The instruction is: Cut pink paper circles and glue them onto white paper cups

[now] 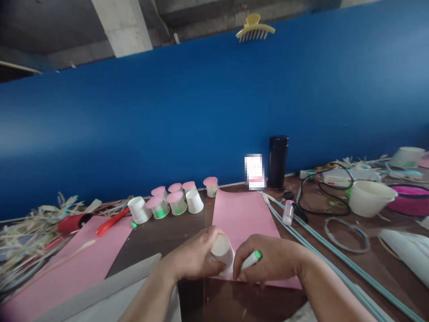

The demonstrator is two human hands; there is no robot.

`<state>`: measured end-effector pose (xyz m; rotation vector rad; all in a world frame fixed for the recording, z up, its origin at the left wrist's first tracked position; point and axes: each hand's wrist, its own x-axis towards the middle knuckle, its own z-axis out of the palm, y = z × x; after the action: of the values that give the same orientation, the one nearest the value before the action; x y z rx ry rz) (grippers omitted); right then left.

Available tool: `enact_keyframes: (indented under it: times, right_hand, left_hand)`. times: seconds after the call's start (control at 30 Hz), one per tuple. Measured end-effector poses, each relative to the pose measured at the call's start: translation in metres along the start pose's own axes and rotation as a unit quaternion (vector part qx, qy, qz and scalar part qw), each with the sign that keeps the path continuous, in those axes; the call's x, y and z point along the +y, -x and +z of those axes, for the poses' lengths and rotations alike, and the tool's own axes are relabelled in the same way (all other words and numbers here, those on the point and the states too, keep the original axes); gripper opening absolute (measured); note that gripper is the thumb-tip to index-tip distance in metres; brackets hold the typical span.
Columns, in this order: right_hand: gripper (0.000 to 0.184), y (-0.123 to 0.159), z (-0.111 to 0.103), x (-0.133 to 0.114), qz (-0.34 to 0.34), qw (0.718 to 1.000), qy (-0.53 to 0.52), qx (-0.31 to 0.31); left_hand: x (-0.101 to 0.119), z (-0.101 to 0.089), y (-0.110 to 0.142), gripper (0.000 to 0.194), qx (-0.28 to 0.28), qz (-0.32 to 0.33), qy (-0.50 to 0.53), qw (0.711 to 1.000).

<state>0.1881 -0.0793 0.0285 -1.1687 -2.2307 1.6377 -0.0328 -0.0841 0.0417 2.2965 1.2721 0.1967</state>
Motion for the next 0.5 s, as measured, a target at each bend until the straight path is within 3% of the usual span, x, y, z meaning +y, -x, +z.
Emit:
enact_keyframes:
  times: [0.5]
  right_hand:
    - [0.026,-0.0051,0.0044,-0.0041,-0.046,0.999,0.011,-0.011]
  left_hand:
    - [0.0004,-0.001,-0.0017,0.043,-0.004,-0.008,0.001,1.0]
